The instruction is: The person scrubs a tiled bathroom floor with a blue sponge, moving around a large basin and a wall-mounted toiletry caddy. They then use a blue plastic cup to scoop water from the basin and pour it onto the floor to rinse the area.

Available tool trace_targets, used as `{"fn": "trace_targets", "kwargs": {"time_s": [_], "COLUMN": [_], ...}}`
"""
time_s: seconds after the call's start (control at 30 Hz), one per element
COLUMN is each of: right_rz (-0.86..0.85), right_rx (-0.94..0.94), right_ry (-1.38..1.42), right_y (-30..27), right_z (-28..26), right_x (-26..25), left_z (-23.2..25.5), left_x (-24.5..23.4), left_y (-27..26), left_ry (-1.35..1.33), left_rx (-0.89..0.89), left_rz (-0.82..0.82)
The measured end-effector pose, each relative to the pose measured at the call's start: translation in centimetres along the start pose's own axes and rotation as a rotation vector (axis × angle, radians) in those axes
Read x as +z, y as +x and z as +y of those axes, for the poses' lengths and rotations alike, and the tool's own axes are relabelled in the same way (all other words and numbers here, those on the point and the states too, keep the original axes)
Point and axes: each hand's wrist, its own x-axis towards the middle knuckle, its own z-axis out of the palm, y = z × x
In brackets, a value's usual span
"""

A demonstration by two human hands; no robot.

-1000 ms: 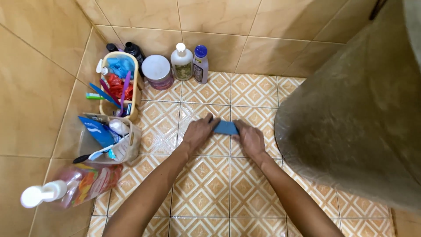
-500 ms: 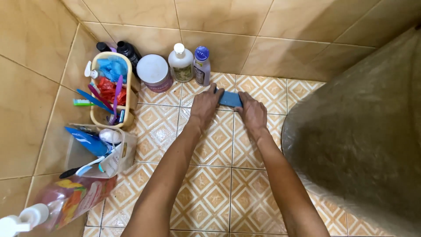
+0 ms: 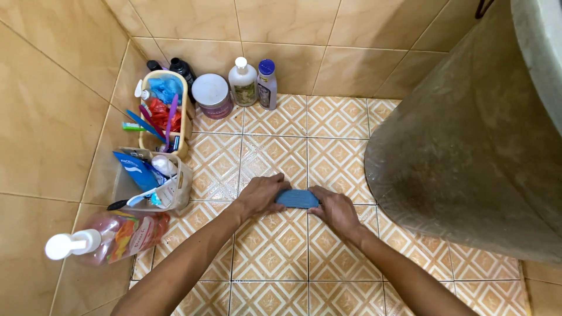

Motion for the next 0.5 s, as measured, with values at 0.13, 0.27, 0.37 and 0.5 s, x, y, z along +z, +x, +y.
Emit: {"fn": "trace_targets", "kwargs": {"time_s": [0.13,0.27,0.37,0.5], "right_rz": [-0.006,0.000,0.059,0.153], "right_rx": [0.002,0.005,0.052,0.109], "right_ry": [-0.016,-0.044,-0.085,-0.024], "right_y": [0.9,4.5,8.0,13.3], "right_z": [1.1,2.4,2.3,2.6], "right_x": [0.4,-0.8,-1.8,-3.8], "left_z": [-1.2,-2.7,-4.8,-6.6], "left_x": [1.6,1.6,1.1,-1.4], "left_y": [1.3,4.2,7.0,10.7], "left_ry": [0.066,0.191,0.189,0.216], "left_rx": [0.028,0.000,-0.075,-0.166], "left_rz": [0.045,0.154,0.207,0.335]}}
